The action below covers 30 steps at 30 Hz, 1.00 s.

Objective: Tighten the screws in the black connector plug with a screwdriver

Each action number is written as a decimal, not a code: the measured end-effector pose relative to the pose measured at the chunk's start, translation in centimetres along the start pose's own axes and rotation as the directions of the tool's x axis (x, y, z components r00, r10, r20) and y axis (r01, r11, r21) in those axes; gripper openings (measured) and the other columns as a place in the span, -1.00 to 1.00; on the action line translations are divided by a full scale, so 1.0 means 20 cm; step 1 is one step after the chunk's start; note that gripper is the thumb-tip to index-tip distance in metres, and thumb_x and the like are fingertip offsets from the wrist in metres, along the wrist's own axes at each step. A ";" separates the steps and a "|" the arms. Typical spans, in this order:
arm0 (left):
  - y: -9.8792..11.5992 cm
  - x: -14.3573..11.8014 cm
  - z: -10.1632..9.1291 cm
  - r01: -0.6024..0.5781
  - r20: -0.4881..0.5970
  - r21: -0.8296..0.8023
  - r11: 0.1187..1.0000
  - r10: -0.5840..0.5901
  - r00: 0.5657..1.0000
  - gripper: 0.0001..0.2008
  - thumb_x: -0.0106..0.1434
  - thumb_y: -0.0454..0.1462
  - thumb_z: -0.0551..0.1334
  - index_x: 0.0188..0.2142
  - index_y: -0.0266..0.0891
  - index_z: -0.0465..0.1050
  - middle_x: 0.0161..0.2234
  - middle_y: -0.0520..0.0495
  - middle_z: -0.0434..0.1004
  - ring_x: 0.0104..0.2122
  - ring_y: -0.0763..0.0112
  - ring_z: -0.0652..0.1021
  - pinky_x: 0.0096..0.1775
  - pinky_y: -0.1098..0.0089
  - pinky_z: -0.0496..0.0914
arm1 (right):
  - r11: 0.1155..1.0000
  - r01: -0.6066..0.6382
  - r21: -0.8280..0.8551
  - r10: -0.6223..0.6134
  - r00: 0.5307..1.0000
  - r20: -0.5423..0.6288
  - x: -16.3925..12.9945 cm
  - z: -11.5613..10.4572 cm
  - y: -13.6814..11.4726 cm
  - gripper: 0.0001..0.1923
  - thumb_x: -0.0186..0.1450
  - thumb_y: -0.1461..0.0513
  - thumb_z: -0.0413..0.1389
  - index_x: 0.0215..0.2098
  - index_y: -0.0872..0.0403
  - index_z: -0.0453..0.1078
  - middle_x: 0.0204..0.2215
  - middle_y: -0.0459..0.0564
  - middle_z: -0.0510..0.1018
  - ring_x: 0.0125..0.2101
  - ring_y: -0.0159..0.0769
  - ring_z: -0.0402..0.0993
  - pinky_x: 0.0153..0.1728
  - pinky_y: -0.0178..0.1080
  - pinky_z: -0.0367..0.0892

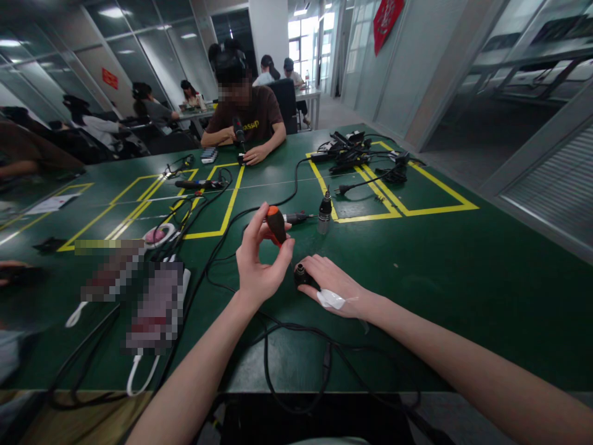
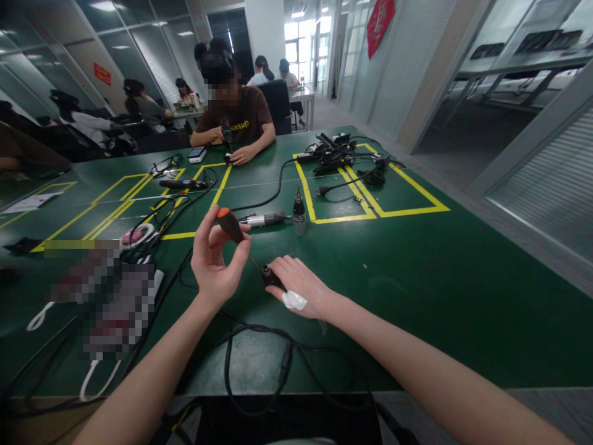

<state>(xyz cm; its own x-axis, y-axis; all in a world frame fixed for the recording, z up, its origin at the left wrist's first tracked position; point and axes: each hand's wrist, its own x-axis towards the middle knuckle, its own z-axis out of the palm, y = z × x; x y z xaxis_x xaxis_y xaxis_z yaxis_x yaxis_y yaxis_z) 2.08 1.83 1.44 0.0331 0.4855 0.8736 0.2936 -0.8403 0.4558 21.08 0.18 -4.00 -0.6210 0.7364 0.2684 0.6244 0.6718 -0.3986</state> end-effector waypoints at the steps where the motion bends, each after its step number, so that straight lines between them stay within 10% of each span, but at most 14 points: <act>1: -0.01 0.00 0.00 -0.004 -0.010 0.012 1.000 0.004 1.000 -0.34 0.42 -0.24 0.37 0.43 -0.07 0.23 -0.08 -0.09 0.70 -0.24 0.41 0.67 -0.16 0.41 0.59 | 1.000 0.000 0.003 0.000 1.000 -0.001 0.00 0.00 0.00 -0.82 0.52 0.15 0.14 0.01 0.07 0.42 -0.08 0.16 0.58 -0.11 -0.02 0.48 -0.07 0.01 0.41; 30: 0.00 -0.01 0.01 0.044 0.031 -0.029 0.999 -0.043 0.999 -0.31 0.42 -0.27 0.36 0.45 -0.03 0.18 -0.08 -0.10 0.69 -0.20 0.37 0.69 -0.11 0.34 0.63 | 0.999 0.002 -0.032 -0.002 1.000 -0.006 0.00 0.01 0.00 -0.83 0.51 0.17 0.18 -0.01 0.08 0.40 -0.10 0.16 0.58 -0.11 -0.01 0.49 -0.09 -0.01 0.40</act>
<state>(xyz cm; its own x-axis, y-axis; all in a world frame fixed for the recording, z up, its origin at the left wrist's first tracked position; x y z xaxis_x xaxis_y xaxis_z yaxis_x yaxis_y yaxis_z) 2.21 1.74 1.17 0.0500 0.5286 0.8474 0.2666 -0.8247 0.4987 20.91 0.17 -4.07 -0.6192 0.7357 0.2745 0.6382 0.6752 -0.3699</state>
